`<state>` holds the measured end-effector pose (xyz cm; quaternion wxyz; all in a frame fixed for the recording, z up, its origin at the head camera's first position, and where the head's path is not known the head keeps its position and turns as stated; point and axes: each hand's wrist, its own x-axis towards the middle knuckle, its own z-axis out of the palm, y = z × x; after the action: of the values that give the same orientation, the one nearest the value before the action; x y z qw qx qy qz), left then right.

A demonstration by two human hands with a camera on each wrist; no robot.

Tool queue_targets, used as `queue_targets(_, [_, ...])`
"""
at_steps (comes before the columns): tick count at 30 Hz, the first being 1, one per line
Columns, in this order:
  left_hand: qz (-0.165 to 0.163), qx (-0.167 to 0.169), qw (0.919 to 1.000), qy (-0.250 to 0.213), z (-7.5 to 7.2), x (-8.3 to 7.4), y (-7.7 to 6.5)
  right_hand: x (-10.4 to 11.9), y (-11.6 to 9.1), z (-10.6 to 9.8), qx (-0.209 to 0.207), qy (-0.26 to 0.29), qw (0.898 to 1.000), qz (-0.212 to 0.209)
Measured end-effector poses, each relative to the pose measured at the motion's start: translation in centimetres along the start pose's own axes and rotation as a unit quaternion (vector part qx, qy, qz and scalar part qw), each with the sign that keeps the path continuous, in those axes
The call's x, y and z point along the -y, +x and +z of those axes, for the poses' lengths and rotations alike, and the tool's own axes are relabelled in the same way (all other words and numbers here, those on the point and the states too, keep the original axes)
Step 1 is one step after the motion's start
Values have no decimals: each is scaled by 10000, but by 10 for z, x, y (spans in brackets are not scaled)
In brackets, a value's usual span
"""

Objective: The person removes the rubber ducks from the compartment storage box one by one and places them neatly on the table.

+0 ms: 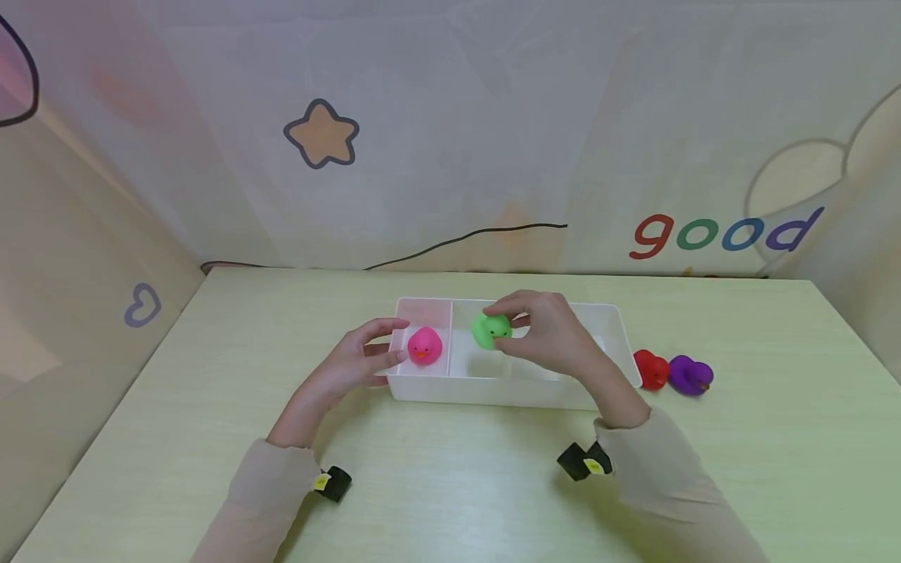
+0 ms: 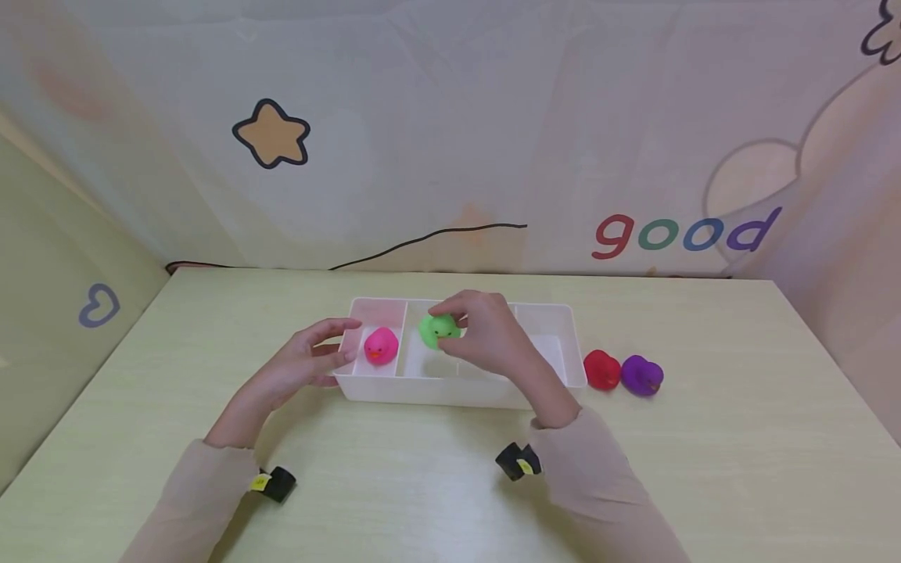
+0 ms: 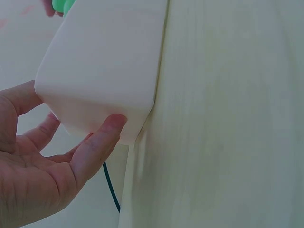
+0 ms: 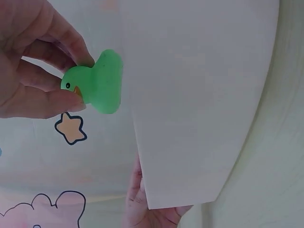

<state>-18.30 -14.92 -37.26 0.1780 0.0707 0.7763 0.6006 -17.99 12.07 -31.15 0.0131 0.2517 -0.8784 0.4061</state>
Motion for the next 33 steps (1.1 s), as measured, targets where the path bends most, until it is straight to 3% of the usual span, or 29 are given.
queue_targets(20, [41,38,10000,-52,-2,0,-1,-18,-29,-47,-378,798,9933,744])
queue_targets(33, [47,58,10000,-59,-1,1,0,-38,-54,-70,-706,380,9914,1038])
